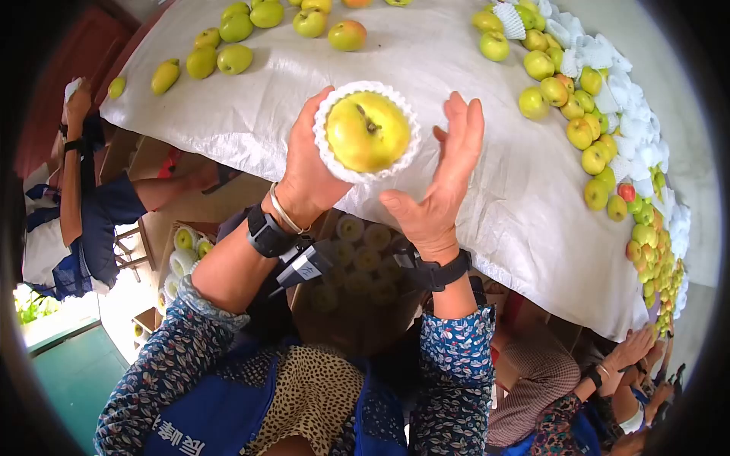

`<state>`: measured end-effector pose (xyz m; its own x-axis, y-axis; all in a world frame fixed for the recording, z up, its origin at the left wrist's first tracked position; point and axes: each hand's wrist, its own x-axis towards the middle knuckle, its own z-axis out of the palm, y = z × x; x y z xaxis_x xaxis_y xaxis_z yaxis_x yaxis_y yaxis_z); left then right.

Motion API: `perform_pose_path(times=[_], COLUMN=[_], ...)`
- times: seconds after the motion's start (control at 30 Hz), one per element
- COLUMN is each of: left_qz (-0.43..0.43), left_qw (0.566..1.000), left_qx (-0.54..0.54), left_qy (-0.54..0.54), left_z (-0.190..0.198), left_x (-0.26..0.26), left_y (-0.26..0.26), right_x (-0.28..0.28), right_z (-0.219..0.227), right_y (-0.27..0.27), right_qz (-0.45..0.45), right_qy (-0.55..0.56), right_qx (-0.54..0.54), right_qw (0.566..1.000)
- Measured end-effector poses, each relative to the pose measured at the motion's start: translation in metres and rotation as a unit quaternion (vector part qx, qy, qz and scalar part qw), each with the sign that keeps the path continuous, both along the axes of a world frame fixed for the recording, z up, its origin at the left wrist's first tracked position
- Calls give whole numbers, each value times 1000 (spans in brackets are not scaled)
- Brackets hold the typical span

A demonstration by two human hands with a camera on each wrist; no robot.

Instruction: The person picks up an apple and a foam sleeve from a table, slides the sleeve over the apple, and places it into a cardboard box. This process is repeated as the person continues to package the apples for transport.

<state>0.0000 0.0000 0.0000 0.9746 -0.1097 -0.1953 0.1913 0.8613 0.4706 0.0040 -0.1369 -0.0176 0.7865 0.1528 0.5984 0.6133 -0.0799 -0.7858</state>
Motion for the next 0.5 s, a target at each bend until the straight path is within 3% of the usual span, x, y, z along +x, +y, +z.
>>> perform_pose_path(times=[0.07, 0.13, 0.17, 0.23, 0.3, 0.5], left_qz=[6, 67, 92, 60, -22, -27], left_qw=[999, 962, 917, 957, 999, 999], left_qx=[25, 246, 351, 271, -7, -5], left_qy=[26, -103, -168, -90, 29, 37], left_z=[4, -19, -30, -10, -15, -12], left_x=[1, -4, -9, -22, -12, -14], left_y=[1, -11, -17, -25, -26, -27], right_x=[-1, -3, -4, -7, 0, 1], right_z=[9, 7, 6, 6, 1, 5], right_y=[0, 8, 13, 12, 12, 13], right_qz=[-23, -58, -78, -94, -97, -107], right_qy=[-1, -81, -120, -82, -76, -81], right_qx=[25, -111, -178, -164, -159, -132], right_qw=[999, 989, 974, 979, 980, 982])
